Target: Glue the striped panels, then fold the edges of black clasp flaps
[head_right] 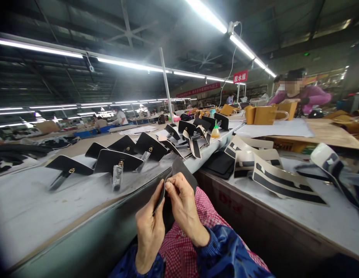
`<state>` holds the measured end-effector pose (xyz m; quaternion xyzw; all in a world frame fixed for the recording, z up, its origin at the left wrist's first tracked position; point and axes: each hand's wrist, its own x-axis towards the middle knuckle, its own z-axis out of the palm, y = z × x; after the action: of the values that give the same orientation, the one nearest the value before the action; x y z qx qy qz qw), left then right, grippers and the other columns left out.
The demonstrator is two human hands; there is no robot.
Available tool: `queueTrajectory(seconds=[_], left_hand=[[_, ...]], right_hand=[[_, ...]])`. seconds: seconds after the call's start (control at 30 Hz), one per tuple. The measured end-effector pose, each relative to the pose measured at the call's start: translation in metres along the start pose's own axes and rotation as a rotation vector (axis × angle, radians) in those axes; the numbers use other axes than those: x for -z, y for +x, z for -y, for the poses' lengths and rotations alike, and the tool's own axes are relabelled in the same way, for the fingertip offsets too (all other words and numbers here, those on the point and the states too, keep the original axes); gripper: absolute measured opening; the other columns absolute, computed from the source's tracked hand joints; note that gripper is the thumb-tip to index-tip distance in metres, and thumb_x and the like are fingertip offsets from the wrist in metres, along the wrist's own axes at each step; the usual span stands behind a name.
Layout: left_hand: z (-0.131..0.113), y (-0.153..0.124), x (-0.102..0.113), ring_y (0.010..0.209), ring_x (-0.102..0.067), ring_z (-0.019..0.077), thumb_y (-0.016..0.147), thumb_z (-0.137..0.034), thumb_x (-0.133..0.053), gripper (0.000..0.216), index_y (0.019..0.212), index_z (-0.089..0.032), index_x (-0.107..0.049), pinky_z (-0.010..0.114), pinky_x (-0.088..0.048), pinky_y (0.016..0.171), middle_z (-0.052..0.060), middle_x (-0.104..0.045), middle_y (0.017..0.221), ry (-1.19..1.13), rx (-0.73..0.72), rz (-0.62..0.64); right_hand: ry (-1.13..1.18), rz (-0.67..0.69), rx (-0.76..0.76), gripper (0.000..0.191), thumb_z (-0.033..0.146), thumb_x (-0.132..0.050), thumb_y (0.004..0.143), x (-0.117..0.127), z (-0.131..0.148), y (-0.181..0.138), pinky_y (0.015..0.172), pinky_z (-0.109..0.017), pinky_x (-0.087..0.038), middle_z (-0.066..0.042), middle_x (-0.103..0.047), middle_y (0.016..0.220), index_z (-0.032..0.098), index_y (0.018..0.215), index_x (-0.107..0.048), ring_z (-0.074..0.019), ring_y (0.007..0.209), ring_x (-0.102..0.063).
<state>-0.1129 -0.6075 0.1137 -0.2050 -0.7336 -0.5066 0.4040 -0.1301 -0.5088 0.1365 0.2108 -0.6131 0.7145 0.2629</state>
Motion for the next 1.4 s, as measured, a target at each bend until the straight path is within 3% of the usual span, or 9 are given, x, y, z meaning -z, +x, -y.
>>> queueTrajectory(seconds=[0.23,0.4,0.5,0.63,0.77,0.93,1.1,1.2,1.4], left_hand=[[0.001,-0.007,-0.005,0.113,-0.069,0.0212,0.095,-0.02,-0.055,0.034,0.127,-0.019,-0.068,0.025,-0.055,0.098,0.007,-0.072,0.125,-0.052,0.009,0.035],[0.0,-0.017,-0.009,0.119,-0.065,0.0171,0.096,-0.013,-0.051,0.041,0.133,-0.026,-0.064,0.022,-0.048,0.105,0.003,-0.069,0.131,-0.142,-0.043,0.077],[-0.005,-0.018,-0.006,0.118,-0.066,0.0187,0.097,-0.019,-0.053,0.036,0.128,-0.027,-0.067,0.023,-0.051,0.103,0.003,-0.071,0.127,-0.194,0.058,0.039],[-0.013,-0.009,0.002,0.118,-0.067,0.0222,0.096,-0.029,-0.057,0.035,0.127,-0.019,-0.067,0.024,-0.054,0.099,0.01,-0.072,0.125,-0.256,0.28,-0.031],[-0.021,0.001,0.008,0.126,-0.061,0.0203,0.096,-0.029,-0.056,0.036,0.13,-0.022,-0.065,0.025,-0.049,0.107,0.007,-0.068,0.133,-0.268,0.264,0.018],[-0.023,0.007,0.005,0.126,-0.06,0.0206,0.098,-0.032,-0.052,0.033,0.125,-0.026,-0.069,0.026,-0.052,0.104,0.002,-0.068,0.132,-0.248,0.231,0.068],[-0.019,0.005,0.002,0.123,-0.063,0.0195,0.099,-0.031,-0.05,0.035,0.127,-0.02,-0.068,0.023,-0.051,0.103,0.005,-0.069,0.129,-0.141,0.171,0.088],[-0.017,0.006,0.001,0.117,-0.067,0.0193,0.099,-0.027,-0.049,0.035,0.126,-0.016,-0.067,0.022,-0.054,0.098,0.007,-0.073,0.123,-0.051,0.048,0.062],[-0.014,0.008,-0.004,0.111,-0.069,0.0173,0.097,-0.017,-0.05,0.033,0.122,-0.002,-0.067,0.015,-0.05,0.098,0.017,-0.072,0.121,0.045,-0.101,0.008]], right_hand=[[0.207,-0.05,-0.241,0.034,0.048,-0.067,0.086,0.002,0.005,0.003,0.06,-0.025,-0.035,0.003,-0.044,0.071,0.02,0.071,-0.055,-0.0116,0.065,-0.038],[0.465,-0.103,-0.399,0.035,0.047,-0.08,0.074,0.015,0.004,0.015,0.051,-0.022,-0.024,0.007,-0.037,0.061,0.02,0.072,-0.058,-0.0089,0.055,-0.026],[0.64,0.016,-0.405,0.035,0.043,-0.084,0.07,0.024,0.006,0.021,0.052,-0.022,-0.026,0.006,-0.039,0.064,0.019,0.071,-0.058,-0.0086,0.055,-0.028],[0.754,0.223,-0.3,0.032,0.041,-0.08,0.076,0.028,0.005,0.022,0.063,-0.023,-0.033,0.002,-0.044,0.071,0.019,0.069,-0.059,-0.0112,0.064,-0.038],[0.67,0.315,-0.195,0.028,0.041,-0.072,0.084,0.028,0.003,0.019,0.065,-0.026,-0.031,0.002,-0.044,0.071,0.02,0.071,-0.06,-0.0126,0.065,-0.036],[0.147,0.336,0.031,0.028,0.038,-0.059,0.095,0.028,0.014,0.016,0.07,-0.029,-0.035,0.0,-0.048,0.077,0.022,0.073,-0.058,-0.0148,0.073,-0.043],[-0.194,0.131,0.23,0.027,0.033,-0.053,0.098,0.017,0.017,0.006,0.065,-0.029,-0.037,0.0,-0.052,0.074,0.023,0.073,-0.058,-0.0148,0.069,-0.047],[-0.144,-0.015,0.185,0.028,0.034,-0.055,0.097,0.006,0.013,0.0,0.063,-0.029,-0.037,0.001,-0.051,0.072,0.023,0.071,-0.058,-0.0145,0.066,-0.045],[0.093,-0.092,-0.093,0.031,0.046,-0.061,0.092,-0.006,0.008,-0.003,0.065,-0.028,-0.038,0.001,-0.049,0.073,0.022,0.071,-0.057,-0.0143,0.069,-0.043]])
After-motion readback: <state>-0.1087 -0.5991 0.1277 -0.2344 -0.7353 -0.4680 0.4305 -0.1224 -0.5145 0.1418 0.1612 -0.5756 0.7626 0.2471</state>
